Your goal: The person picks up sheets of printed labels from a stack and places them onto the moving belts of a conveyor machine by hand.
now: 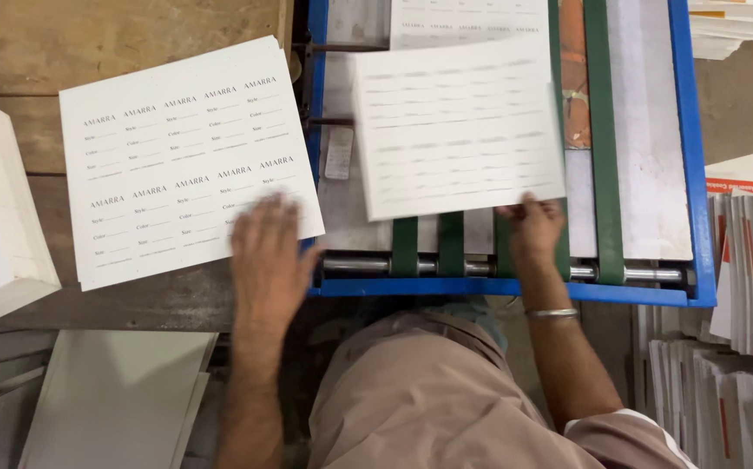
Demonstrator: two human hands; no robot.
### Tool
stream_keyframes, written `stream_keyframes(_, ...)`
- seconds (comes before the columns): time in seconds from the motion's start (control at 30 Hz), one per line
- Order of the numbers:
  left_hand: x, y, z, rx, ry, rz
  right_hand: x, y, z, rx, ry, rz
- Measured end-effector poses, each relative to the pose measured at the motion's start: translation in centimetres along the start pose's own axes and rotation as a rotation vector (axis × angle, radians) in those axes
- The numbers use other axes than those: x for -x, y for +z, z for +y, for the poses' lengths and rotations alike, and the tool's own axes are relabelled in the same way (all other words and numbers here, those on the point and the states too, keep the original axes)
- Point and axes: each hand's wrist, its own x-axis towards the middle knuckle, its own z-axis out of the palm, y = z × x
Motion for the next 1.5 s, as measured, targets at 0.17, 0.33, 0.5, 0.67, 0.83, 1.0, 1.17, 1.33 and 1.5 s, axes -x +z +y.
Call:
stream_keyframes(0.17, 1.2, 0.1, -2.3, -0.149, -0.066, 0.122, -3.0, -4.6, 1.3, 0.065, 0.003, 0.055)
stream_keyframes(0.33, 2.0, 1.0, -2.1, -0.075, -0.071, 0.227, -4.8, -1.2, 1.8, 0.068, 0.036, 0.033)
stream_keyframes(0.5, 2.2, 1.2, -2.4, -0.074, -0.090, 0.263, -6.5, 2.5, 0.8, 0.057, 0.083, 0.029)
stream_keyframes(0.67, 2.4, 1.3, -1.9, -0.092, -0.080, 0.237, -7.5, 2.6, 0.7, 0.034, 0.181, -0.078)
stream_keyframes(0.83, 1.9, -0.4, -2.5, -0.036, -0.032, 0.170, -5.2, 2.9, -0.5, 0.172, 0.180, -0.016)
stream_keyframes(1.0, 0.9, -2.6, -3.1, 0.137, -0.128, 0.094, 4.2, 5.4, -2.6, 0.184, 0.254, -0.410)
stream_keyframes(1.17, -1.9, 0.5, 5.0, 0.004, 0.070, -0.201, 13.2, 9.8, -3.8, 0.250, 0.337, -0.943)
stream_keyframes(1.33, -1.1, 2.5, 9.4, 0.162, 0.191, -0.101, 13.4, 10.3, -1.3, -0.064, 0.398, -0.629)
stream_keyframes(1.5, -0.9, 0.4, 2.7, -0.110, 0.053, -0.173, 4.2, 2.3, -1.3, 0.107, 0.180, -0.149)
